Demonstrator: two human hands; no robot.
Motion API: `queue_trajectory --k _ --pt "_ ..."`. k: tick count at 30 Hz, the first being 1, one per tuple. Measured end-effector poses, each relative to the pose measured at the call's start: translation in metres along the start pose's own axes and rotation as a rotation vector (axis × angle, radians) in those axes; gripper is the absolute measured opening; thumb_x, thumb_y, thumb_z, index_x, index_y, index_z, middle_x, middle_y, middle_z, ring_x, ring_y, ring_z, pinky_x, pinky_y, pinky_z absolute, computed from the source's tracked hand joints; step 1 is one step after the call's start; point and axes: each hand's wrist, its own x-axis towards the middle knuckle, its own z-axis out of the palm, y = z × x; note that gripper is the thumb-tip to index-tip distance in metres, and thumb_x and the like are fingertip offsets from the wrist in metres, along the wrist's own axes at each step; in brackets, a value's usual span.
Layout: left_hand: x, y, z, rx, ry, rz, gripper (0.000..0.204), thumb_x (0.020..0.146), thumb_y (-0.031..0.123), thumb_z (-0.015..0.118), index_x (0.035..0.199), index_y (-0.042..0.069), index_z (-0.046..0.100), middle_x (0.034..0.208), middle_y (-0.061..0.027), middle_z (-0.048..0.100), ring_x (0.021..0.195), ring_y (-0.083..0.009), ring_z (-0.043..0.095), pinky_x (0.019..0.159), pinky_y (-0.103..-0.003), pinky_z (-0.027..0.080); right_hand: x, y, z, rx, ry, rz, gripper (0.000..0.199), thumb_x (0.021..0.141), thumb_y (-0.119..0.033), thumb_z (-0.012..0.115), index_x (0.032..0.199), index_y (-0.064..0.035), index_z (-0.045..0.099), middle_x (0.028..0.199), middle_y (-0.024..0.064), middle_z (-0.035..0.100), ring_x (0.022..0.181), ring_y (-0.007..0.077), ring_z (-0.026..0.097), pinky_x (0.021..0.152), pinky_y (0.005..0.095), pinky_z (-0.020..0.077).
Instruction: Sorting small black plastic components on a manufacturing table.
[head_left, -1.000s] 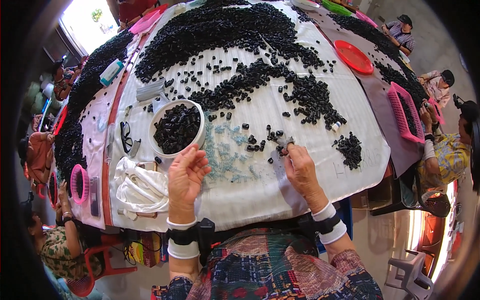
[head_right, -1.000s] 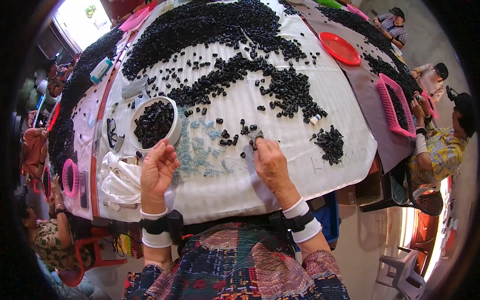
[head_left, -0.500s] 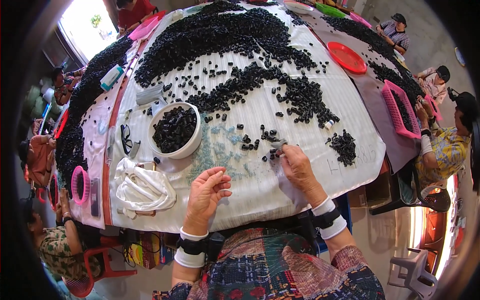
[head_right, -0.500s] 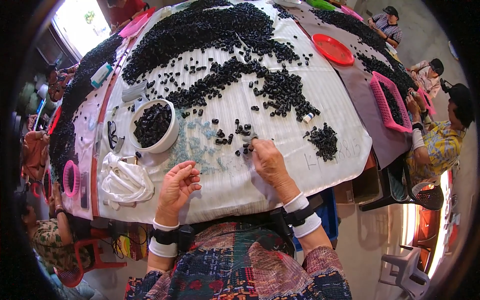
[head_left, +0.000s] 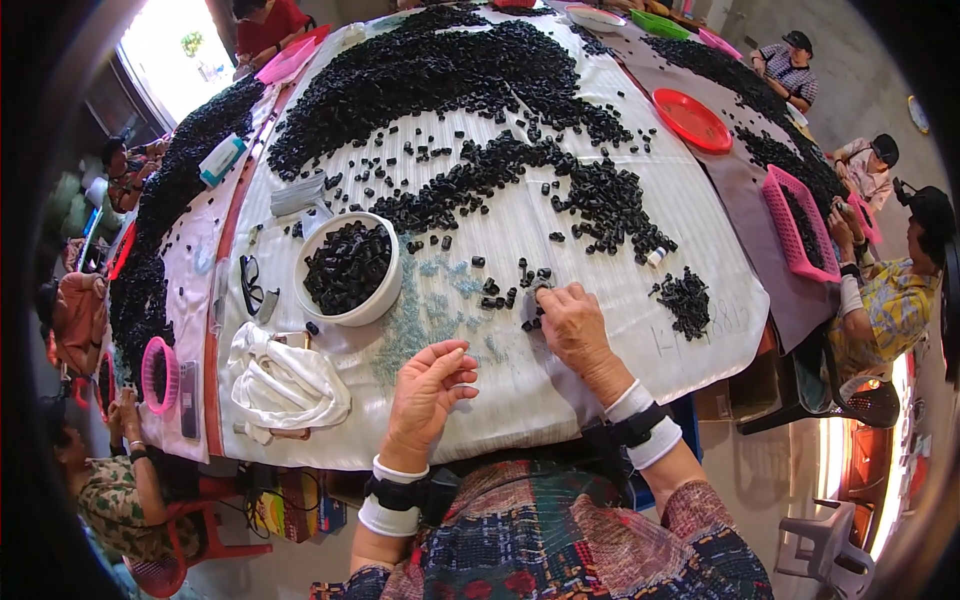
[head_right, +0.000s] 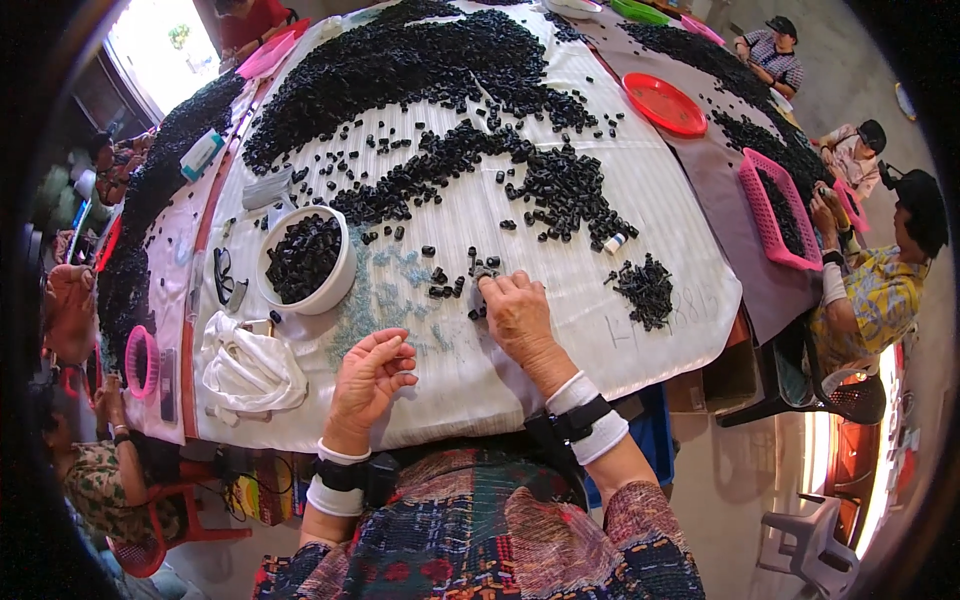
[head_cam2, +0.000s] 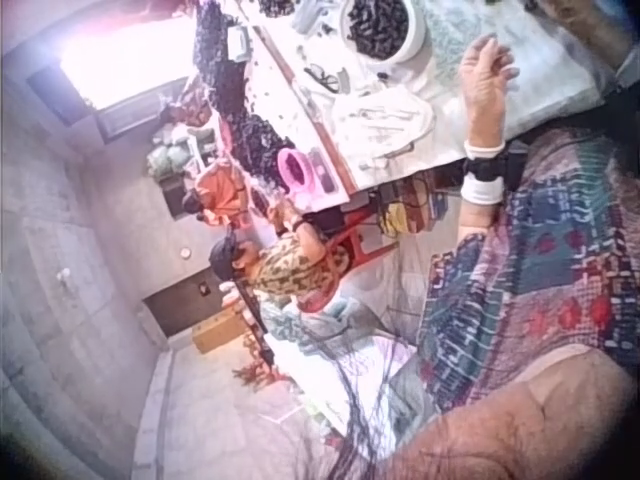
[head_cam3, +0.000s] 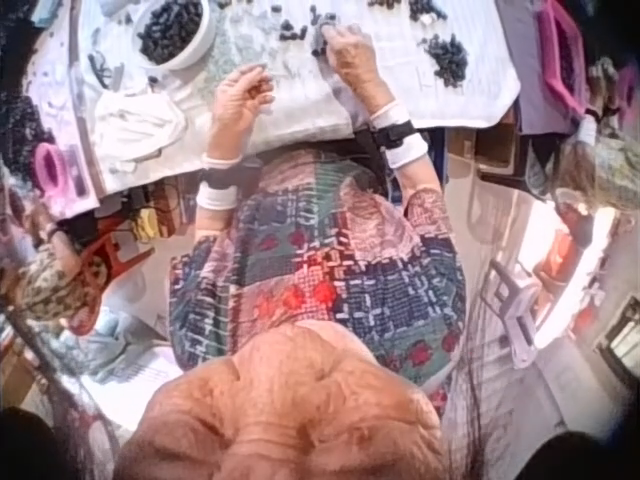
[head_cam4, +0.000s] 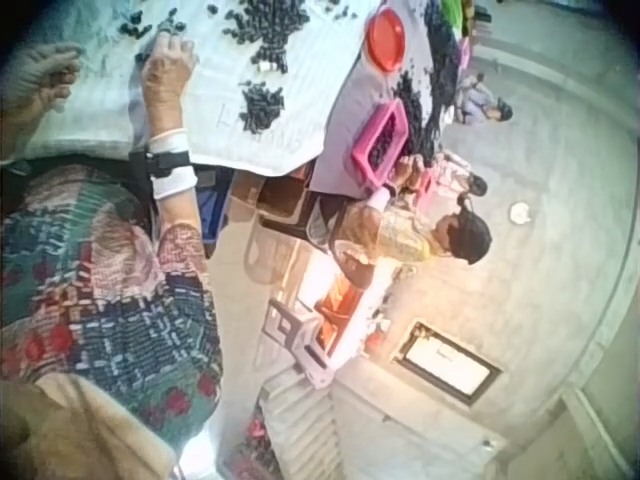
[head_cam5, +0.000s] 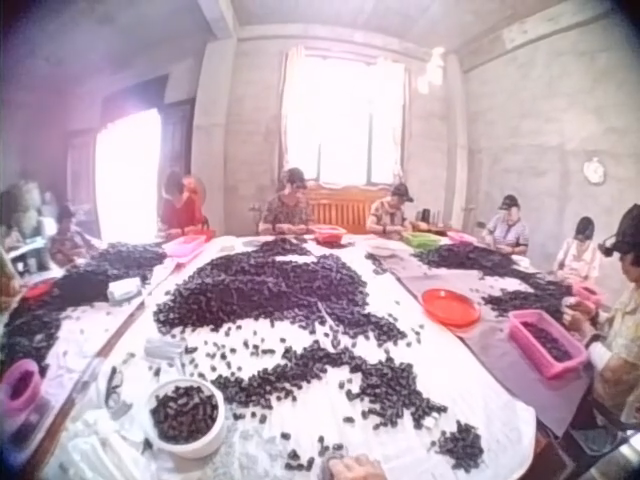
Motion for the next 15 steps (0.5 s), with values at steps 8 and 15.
queue_trajectory --k 8,15 --pt "0.01 -0.007 0.009 0.027 0.017 -0.024 0.018 0.089 0.01 0.057 0.104 0.0 0.057 0.088 -0.01 0.064 0.074 -0.0155 0.063 0.062 -0.027 0.054 -0.004 -0.013 -0.018 0.361 0.132 0.015 0.033 0.067 0.001 0.062 0.1 -0.003 0.054 0.088 0.0092 0.059 0.084 0.0289 0.054 0.073 0.0384 0.0411" --pt "0.016 -0.022 0.03 -0.004 -0.082 0.032 0.016 0.088 0.011 0.06 0.1 0.001 0.058 0.09 -0.0085 0.064 0.078 -0.015 0.063 0.068 -0.028 0.053 -0.01 -0.058 -0.035 0.476 0.191 -0.212 0.034 0.067 0.001 0.061 0.1 0.0008 0.054 0.087 0.015 0.055 0.081 0.0324 0.054 0.072 0.0394 0.0442"
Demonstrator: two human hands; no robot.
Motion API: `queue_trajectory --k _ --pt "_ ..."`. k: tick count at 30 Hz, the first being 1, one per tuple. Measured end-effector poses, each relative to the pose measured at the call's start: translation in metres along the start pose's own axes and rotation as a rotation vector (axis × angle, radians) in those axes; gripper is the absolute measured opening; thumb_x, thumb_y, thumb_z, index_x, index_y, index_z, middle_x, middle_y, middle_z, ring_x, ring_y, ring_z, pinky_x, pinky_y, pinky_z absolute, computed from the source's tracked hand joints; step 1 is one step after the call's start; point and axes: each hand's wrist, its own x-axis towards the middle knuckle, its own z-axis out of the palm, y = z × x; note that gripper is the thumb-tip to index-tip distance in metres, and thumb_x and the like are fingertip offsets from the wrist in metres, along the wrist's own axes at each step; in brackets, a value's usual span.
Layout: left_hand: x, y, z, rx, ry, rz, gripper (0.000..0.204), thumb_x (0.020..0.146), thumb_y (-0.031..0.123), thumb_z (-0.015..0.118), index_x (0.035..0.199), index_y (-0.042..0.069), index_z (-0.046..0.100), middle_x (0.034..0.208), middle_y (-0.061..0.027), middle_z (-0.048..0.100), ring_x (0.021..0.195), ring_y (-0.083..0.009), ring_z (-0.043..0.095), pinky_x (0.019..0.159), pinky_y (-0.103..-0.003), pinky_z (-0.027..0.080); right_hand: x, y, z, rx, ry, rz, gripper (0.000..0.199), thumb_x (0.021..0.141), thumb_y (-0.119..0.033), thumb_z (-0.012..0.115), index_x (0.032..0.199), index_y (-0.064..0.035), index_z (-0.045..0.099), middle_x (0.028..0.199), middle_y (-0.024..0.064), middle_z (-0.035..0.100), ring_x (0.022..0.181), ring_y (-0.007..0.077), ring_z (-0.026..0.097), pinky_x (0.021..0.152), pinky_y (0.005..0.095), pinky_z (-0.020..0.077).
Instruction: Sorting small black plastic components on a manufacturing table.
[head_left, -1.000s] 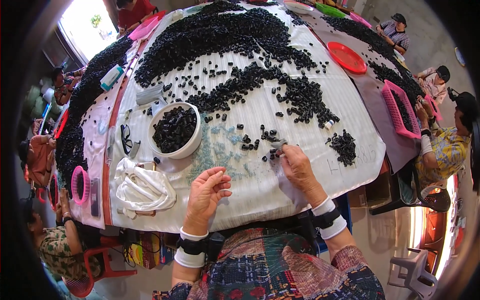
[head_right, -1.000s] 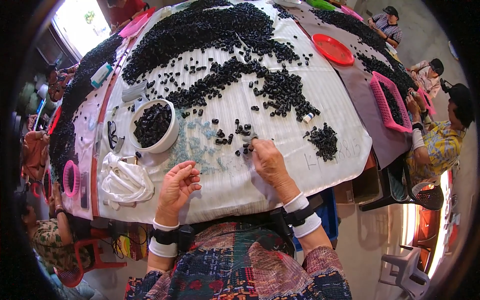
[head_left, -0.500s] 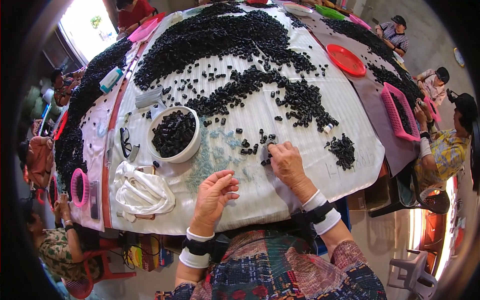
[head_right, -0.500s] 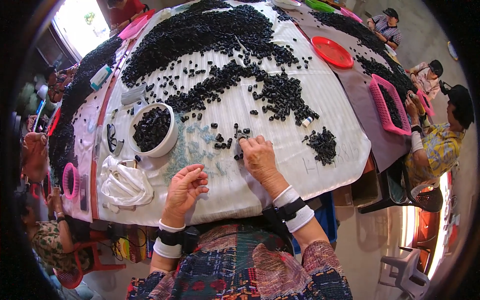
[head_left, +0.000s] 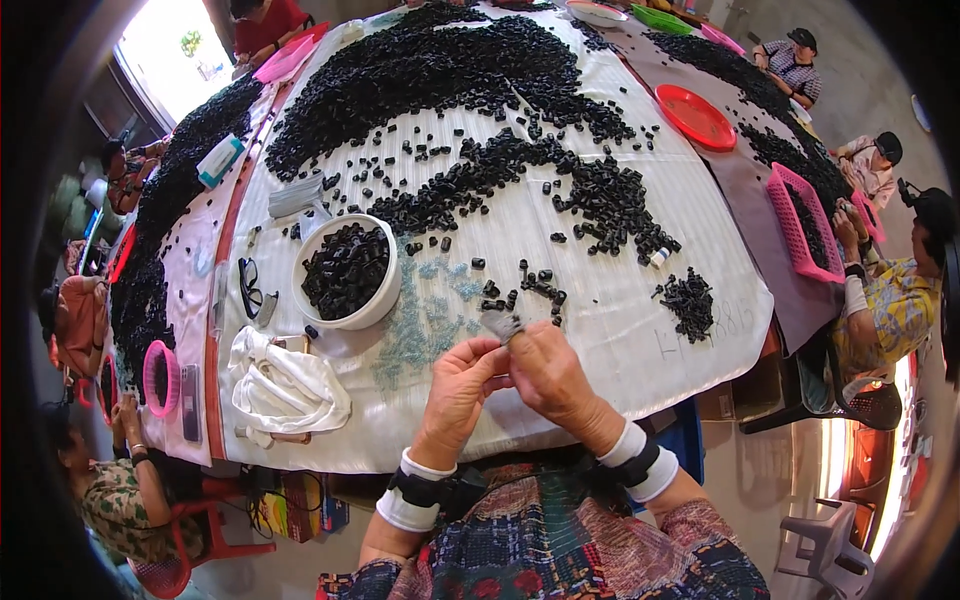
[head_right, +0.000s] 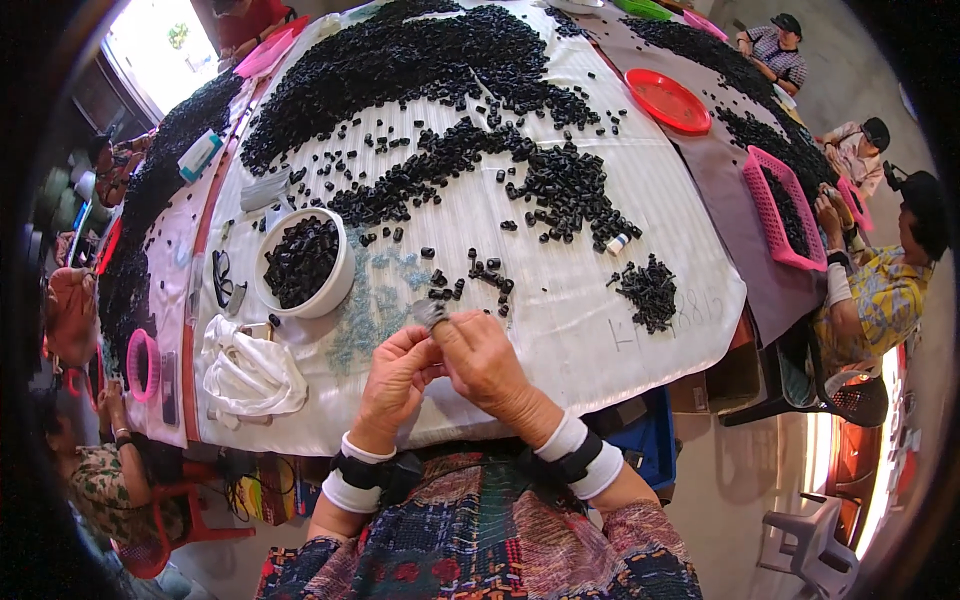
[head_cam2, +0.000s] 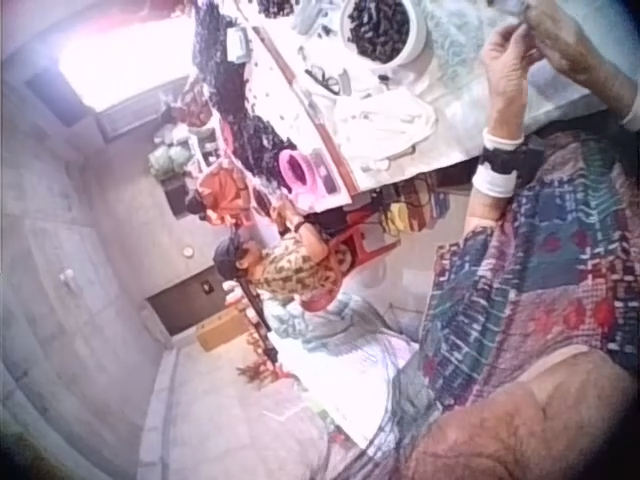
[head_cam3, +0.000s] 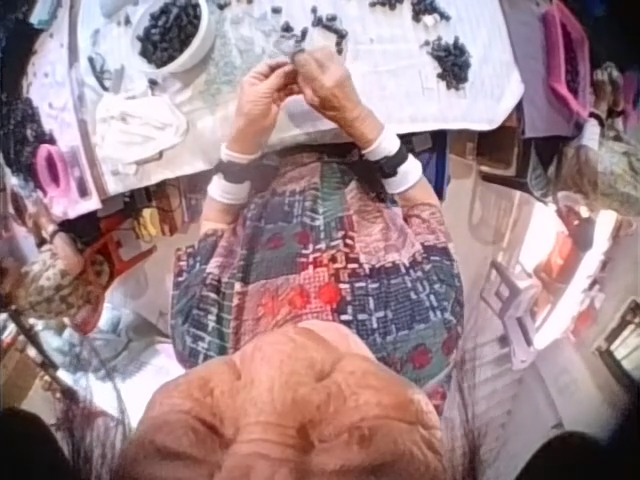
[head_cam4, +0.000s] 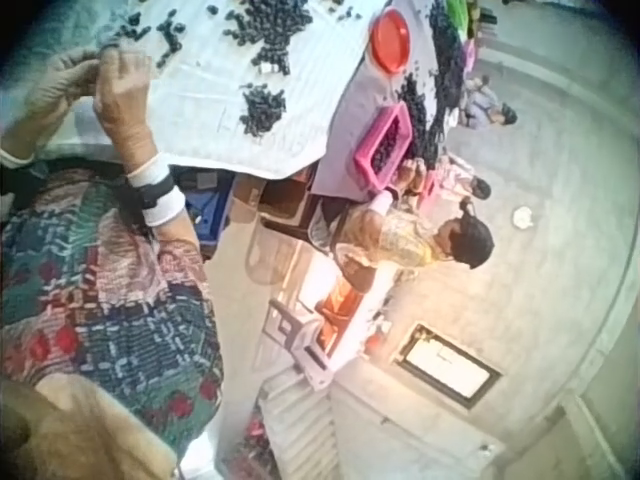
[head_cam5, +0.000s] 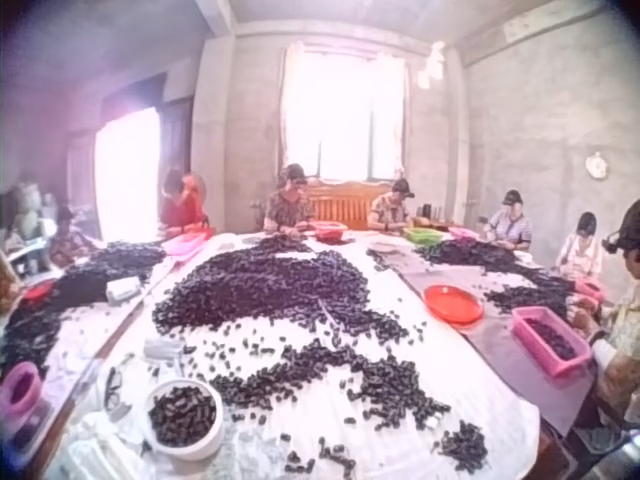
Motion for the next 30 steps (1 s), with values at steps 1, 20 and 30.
queue_trajectory --k 1,20,30 --pt "0.0 -0.002 -0.002 0.014 -0.022 0.04 0.016 0.088 0.011 0.06 0.099 0.001 0.058 0.09 -0.0085 0.064 0.079 -0.0156 0.063 0.069 -0.028 0.053 0.0 -0.002 0.001 -0.003 0.003 0.001 0.034 0.067 0.001 0.061 0.1 0.0008 0.054 0.087 0.015 0.055 0.081 0.0324 0.054 0.072 0.0394 0.0442" --pt "-0.005 0.013 -0.031 -0.053 0.136 -0.002 0.02 0.088 0.006 0.057 0.107 0.0 0.058 0.083 -0.0066 0.062 0.069 -0.0107 0.06 0.064 -0.026 0.055 -0.022 0.036 -0.003 0.08 0.094 0.373 0.021 0.075 0.007 0.056 0.095 0.0005 0.053 0.081 0.0133 0.059 0.075 0.0302 0.057 0.066 0.037 0.0466" --pt "-0.003 0.012 -0.04 -0.05 0.14 -0.029 0.011 0.086 0.004 0.058 0.097 0.002 0.058 0.083 -0.0069 0.062 0.069 -0.0122 0.061 0.063 -0.027 0.055 -0.019 0.019 0.019 0.054 -0.142 0.239 0.025 0.071 0.004 0.059 0.095 -0.001 0.053 0.084 0.014 0.056 0.081 0.032 0.054 0.069 0.0389 0.0459"
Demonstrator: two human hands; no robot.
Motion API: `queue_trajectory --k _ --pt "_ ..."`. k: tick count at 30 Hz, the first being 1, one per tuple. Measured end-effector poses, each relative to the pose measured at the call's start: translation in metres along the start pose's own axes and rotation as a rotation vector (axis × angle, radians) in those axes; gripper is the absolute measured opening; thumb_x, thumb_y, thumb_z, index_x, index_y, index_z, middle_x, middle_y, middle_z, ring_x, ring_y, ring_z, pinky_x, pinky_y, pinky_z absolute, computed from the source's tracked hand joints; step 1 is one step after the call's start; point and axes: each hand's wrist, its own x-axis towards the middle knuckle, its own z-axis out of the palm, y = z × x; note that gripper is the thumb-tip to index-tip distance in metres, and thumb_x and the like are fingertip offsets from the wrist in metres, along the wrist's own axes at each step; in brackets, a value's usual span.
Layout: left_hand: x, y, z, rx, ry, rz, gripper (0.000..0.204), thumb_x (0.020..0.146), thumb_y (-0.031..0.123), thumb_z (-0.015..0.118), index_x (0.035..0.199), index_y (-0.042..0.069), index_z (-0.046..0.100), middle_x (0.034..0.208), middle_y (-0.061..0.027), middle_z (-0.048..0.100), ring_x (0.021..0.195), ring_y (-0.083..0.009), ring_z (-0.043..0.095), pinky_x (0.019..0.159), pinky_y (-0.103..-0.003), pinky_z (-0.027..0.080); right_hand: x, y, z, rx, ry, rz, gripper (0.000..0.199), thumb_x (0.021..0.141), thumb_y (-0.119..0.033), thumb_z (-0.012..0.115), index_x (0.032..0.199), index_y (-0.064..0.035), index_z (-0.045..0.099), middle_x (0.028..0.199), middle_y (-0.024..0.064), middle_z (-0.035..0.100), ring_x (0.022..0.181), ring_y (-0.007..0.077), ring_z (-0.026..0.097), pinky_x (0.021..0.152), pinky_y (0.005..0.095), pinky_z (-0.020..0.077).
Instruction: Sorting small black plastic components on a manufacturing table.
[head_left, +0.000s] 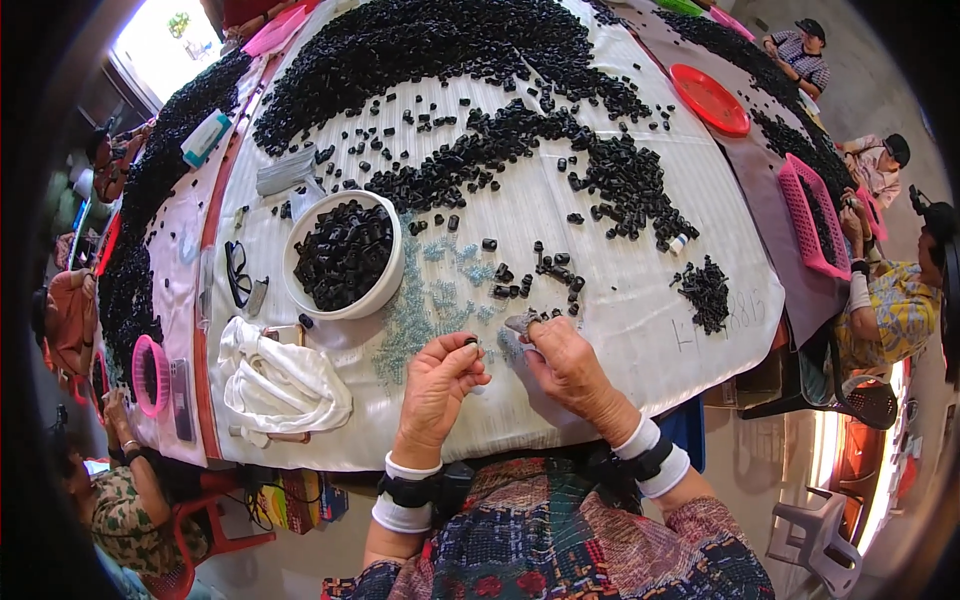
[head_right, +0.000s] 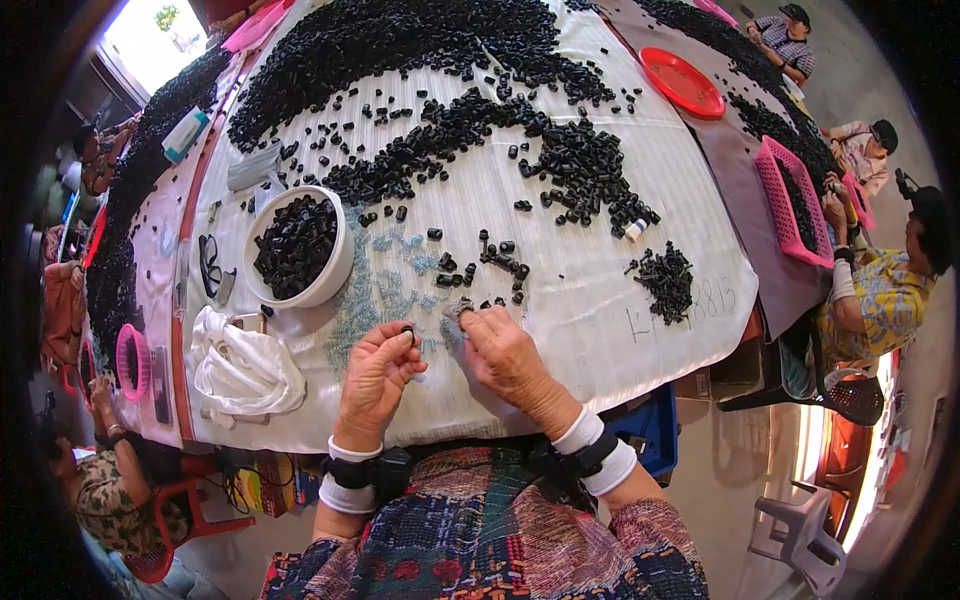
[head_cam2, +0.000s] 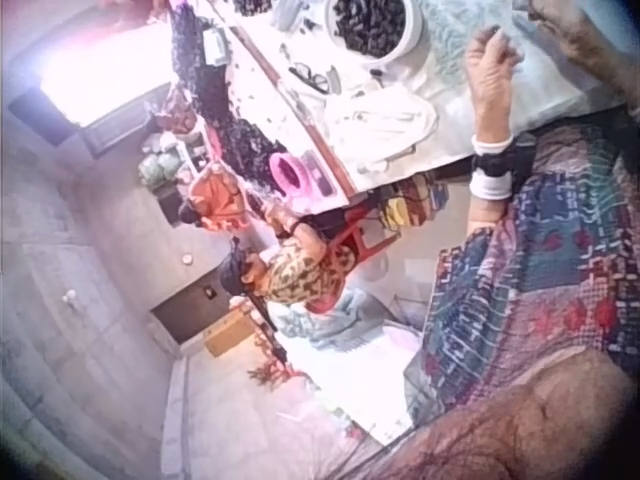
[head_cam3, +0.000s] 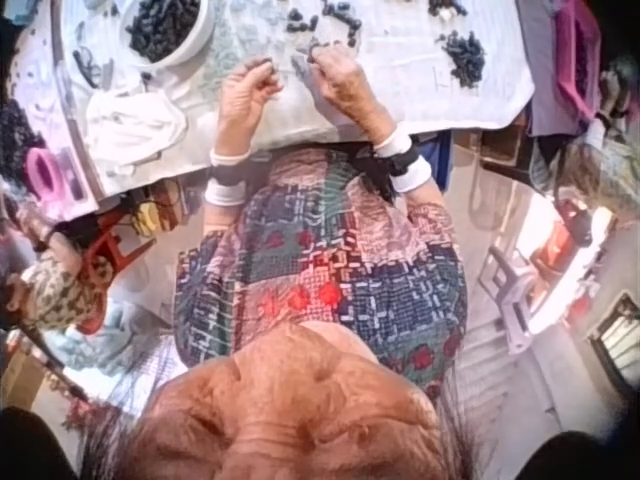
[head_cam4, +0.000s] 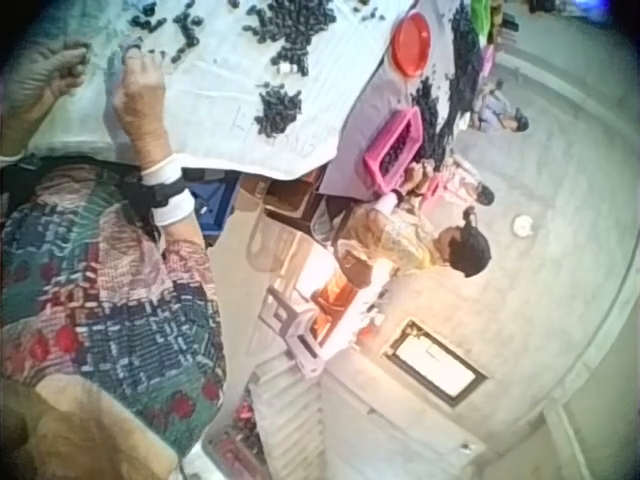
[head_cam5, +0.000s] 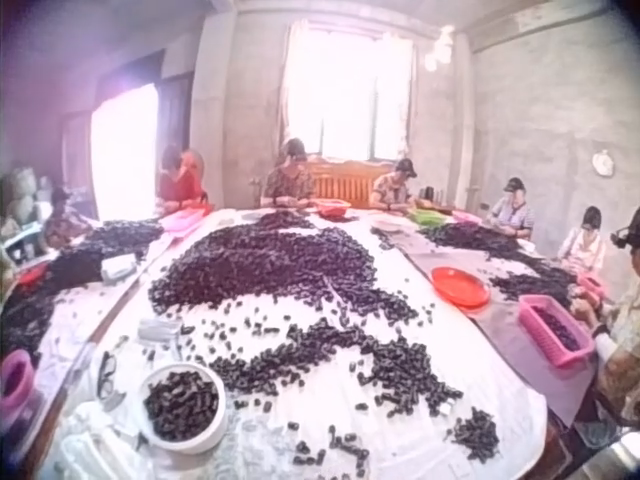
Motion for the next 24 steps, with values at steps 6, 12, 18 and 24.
queue_trajectory --k 6,12,18,24 --pt "0.0 0.0 -0.004 -0.03 -0.046 -0.027 0.012 0.086 0.004 0.057 0.098 0.002 0.058 0.084 -0.008 0.062 0.068 -0.0133 0.061 0.063 -0.028 0.055 0.007 -0.006 0.021 -0.218 0.017 -0.061 0.029 0.069 -0.003 0.062 0.097 -0.0011 0.054 0.085 0.0124 0.054 0.083 0.0303 0.052 0.073 0.04 0.0438" --pt "0.0 0.003 0.003 0.007 -0.046 -0.028 0.012 0.086 0.004 0.057 0.097 0.002 0.055 0.089 -0.0104 0.062 0.074 -0.0159 0.063 0.064 -0.029 0.056 0.008 0.015 0.003 -0.186 0.133 0.043 0.031 0.067 0.0 0.06 0.096 -0.0005 0.053 0.084 0.0126 0.054 0.08 0.031 0.052 0.071 0.0396 0.0425" --pt "0.008 0.0 0.018 0.032 -0.131 -0.031 0.012 0.087 0.004 0.055 0.098 0.001 0.054 0.093 -0.0128 0.062 0.076 -0.0169 0.064 0.063 -0.027 0.056 0.01 0.004 -0.01 0.053 0.158 0.008 0.031 0.065 0.006 0.058 0.095 0.0001 0.051 0.08 0.0148 0.053 0.075 0.0332 0.052 0.065 0.041 0.0437" --pt "0.011 -0.004 0.026 0.15 -0.157 -0.091 0.025 0.088 0.011 0.06 0.109 -0.001 0.055 0.094 -0.0108 0.062 0.076 -0.0144 0.062 0.063 -0.024 0.054 0.009 -0.002 -0.007 0.114 0.118 -0.013 0.031 0.066 0.008 0.058 0.095 0.0005 0.05 0.081 0.0164 0.051 0.074 0.0347 0.052 0.063 0.041 0.044"
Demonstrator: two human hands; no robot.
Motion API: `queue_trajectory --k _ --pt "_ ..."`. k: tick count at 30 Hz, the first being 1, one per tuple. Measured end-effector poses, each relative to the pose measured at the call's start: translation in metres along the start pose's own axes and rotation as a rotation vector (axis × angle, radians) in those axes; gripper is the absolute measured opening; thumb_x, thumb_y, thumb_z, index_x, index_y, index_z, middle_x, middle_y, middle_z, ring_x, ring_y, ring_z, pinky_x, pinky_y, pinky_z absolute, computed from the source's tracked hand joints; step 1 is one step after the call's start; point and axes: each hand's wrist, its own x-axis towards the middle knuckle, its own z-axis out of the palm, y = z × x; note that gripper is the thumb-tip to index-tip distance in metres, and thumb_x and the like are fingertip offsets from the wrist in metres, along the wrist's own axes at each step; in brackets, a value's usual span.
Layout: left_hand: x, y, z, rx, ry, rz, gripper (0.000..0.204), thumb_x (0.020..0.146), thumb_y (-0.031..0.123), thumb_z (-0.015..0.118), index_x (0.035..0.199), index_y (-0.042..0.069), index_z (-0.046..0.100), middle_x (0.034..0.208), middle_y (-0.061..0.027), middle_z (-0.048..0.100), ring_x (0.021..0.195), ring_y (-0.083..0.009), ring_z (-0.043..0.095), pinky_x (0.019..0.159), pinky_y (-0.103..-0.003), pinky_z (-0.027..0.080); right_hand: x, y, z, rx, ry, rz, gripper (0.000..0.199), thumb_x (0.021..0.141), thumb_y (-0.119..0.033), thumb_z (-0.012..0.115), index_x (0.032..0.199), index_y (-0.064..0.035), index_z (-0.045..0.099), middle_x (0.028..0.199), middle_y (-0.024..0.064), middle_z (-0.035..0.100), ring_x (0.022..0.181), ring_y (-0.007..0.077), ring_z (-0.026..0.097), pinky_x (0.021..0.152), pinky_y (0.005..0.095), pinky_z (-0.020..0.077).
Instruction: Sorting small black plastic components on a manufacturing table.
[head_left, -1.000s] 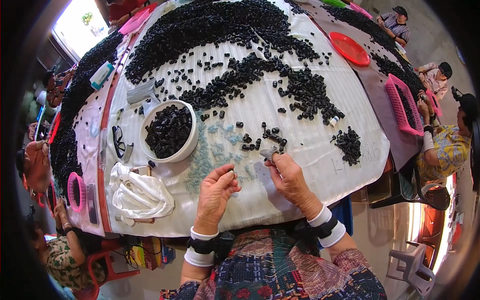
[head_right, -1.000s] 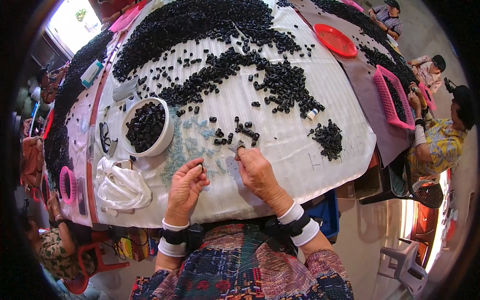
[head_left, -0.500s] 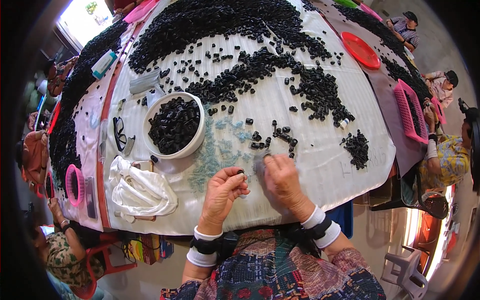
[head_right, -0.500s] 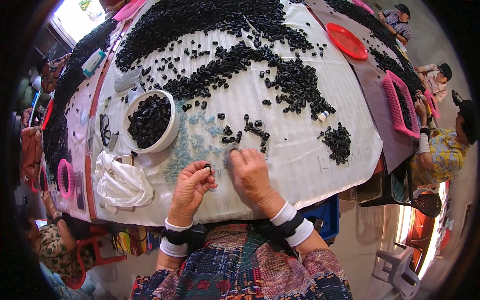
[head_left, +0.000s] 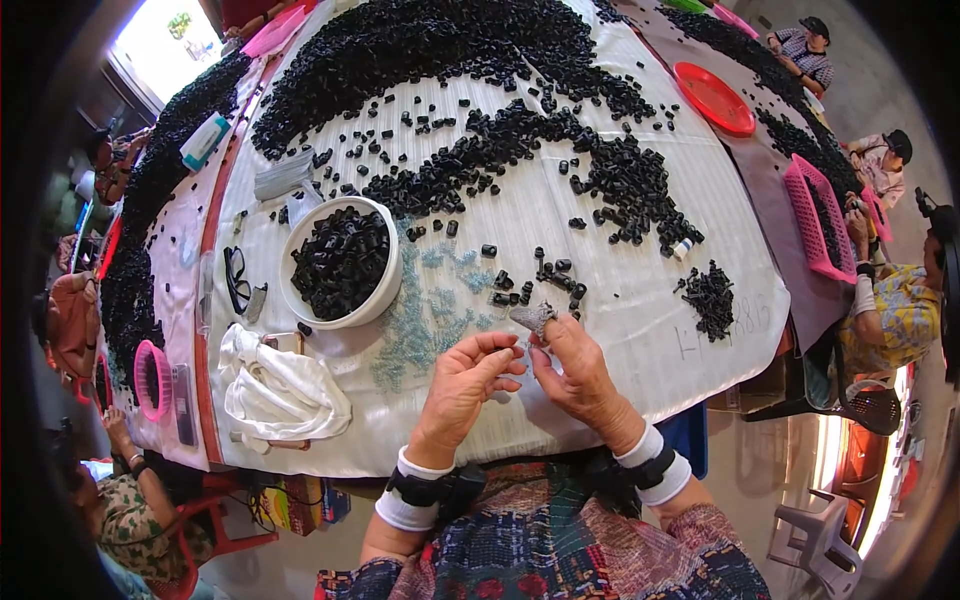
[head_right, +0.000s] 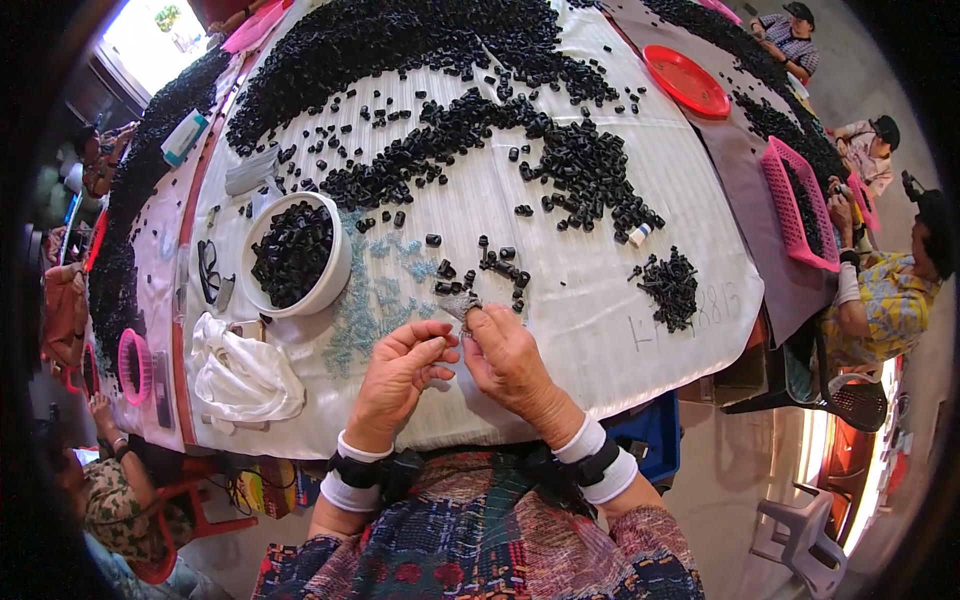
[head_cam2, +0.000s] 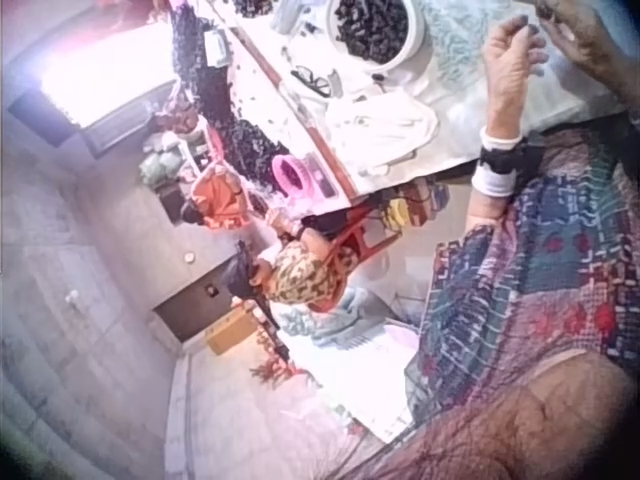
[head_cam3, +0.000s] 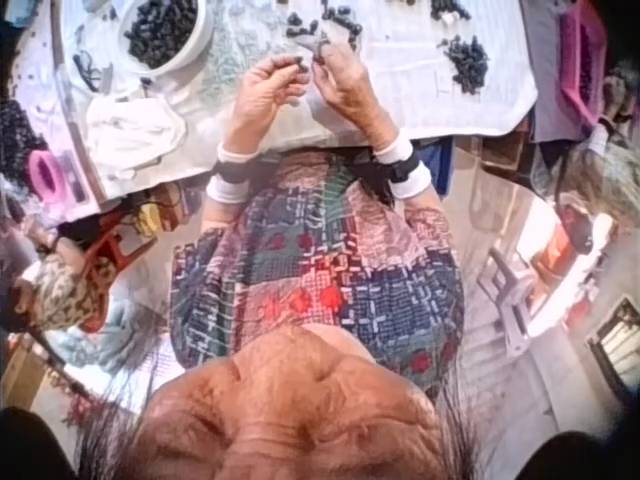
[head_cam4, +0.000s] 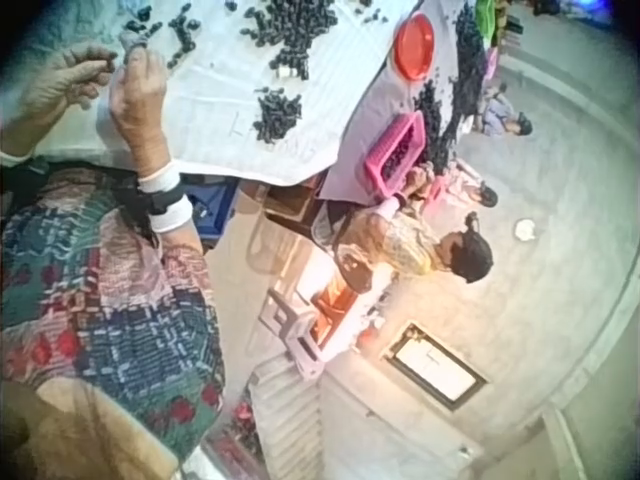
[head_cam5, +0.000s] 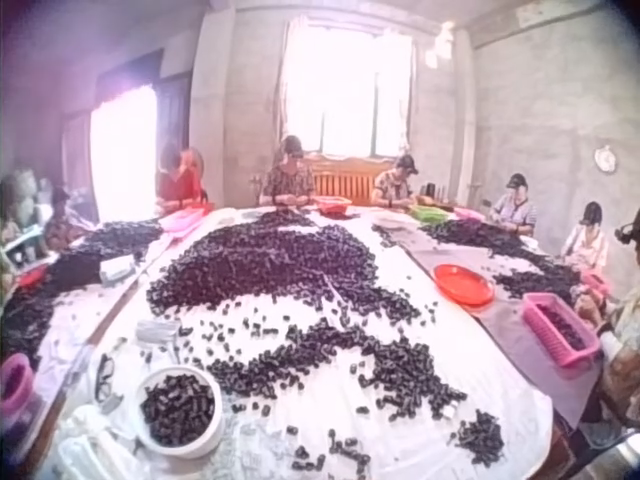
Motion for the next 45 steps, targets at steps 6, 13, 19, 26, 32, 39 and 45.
queue_trajectory --k 6,13,19,26,32,39,45 --pt "-0.006 0.002 0.003 0.031 0.068 -0.032 0.019 0.089 0.01 0.058 0.105 -0.001 0.057 0.085 -0.0078 0.063 0.064 -0.0103 0.061 0.052 -0.021 0.052 -0.004 -0.001 -0.002 0.081 -0.014 0.074 0.032 0.067 0.009 0.058 0.098 0.0017 0.05 0.084 0.0172 0.05 0.076 0.0349 0.051 0.064 0.0403 0.044" --pt "-0.006 0.001 0.007 0.111 0.004 -0.045 0.014 0.088 0.011 0.059 0.097 0.001 0.059 0.074 -0.0035 0.06 0.053 -0.0073 0.055 0.043 -0.019 0.045 -0.004 -0.01 -0.007 0.109 -0.064 0.014 0.032 0.071 0.006 0.059 0.1 0.0014 0.051 0.086 0.0175 0.05 0.076 0.0332 0.053 0.062 0.0362 0.0457" --pt "-0.006 -0.002 0.012 0.055 0.029 0.001 0.013 0.089 0.014 0.06 0.092 0.002 0.06 0.073 -0.0014 0.058 0.054 -0.0046 0.052 0.046 -0.016 0.041 -0.004 -0.013 -0.011 0.274 -0.04 0.25 0.037 0.075 0.004 0.062 0.11 -0.0014 0.054 0.085 0.0089 0.059 0.073 0.0167 0.057 0.062 0.0276 0.0464" --pt "-0.003 -0.005 0.013 0.081 0.037 0.024 0.013 0.09 0.017 0.058 0.089 0.003 0.059 0.071 -0.0001 0.056 0.053 -0.0038 0.05 0.045 -0.016 0.041 -0.01 -0.007 -0.005 0.454 -0.023 0.438 0.036 0.08 0.004 0.061 0.115 -0.0014 0.054 0.088 0.0036 0.06 0.083 0.0093 0.057 0.074 0.0229 0.0471" --pt "-0.001 -0.008 0.013 0.186 0.075 0.038 0.014 0.091 0.019 0.057 0.088 0.005 0.057 0.068 0.0017 0.053 0.049 -0.0025 0.045 0.041 -0.016 0.036 -0.009 -0.005 -0.001 0.462 0.039 0.421 0.034 0.08 0.003 0.06 0.113 -0.0009 0.054 0.081 0.0043 0.061 0.072 0.0085 0.057 0.064 0.0229 0.0475" --pt "0.002 -0.006 0.024 0.45 0.064 0.203 0.013 0.09 0.015 0.059 0.092 0.003 0.056 0.073 0.0045 0.05 0.064 -0.0018 0.043 0.055 -0.017 0.036 -0.004 -0.003 -0.011 0.739 0.013 0.609 0.032 0.084 0.002 0.058 0.115 -0.0006 0.053 0.086 -0.0004 0.057 0.077 0.0044 0.053 0.069 0.0182 0.0447" --pt "0.007 -0.008 0.026 0.421 0.072 0.2 0.014 0.092 0.016 0.056 0.093 0.003 0.053 0.074 0.0047 0.048 0.067 -0.0026 0.041 0.058 -0.017 0.035 0.0 -0.003 -0.014 0.852 0.006 0.674 0.03 0.083 0.001 0.059 0.113 -0.0013 0.053 0.087 -0.001 0.058 0.078 0.0029 0.053 0.07 0.0169 0.0446"
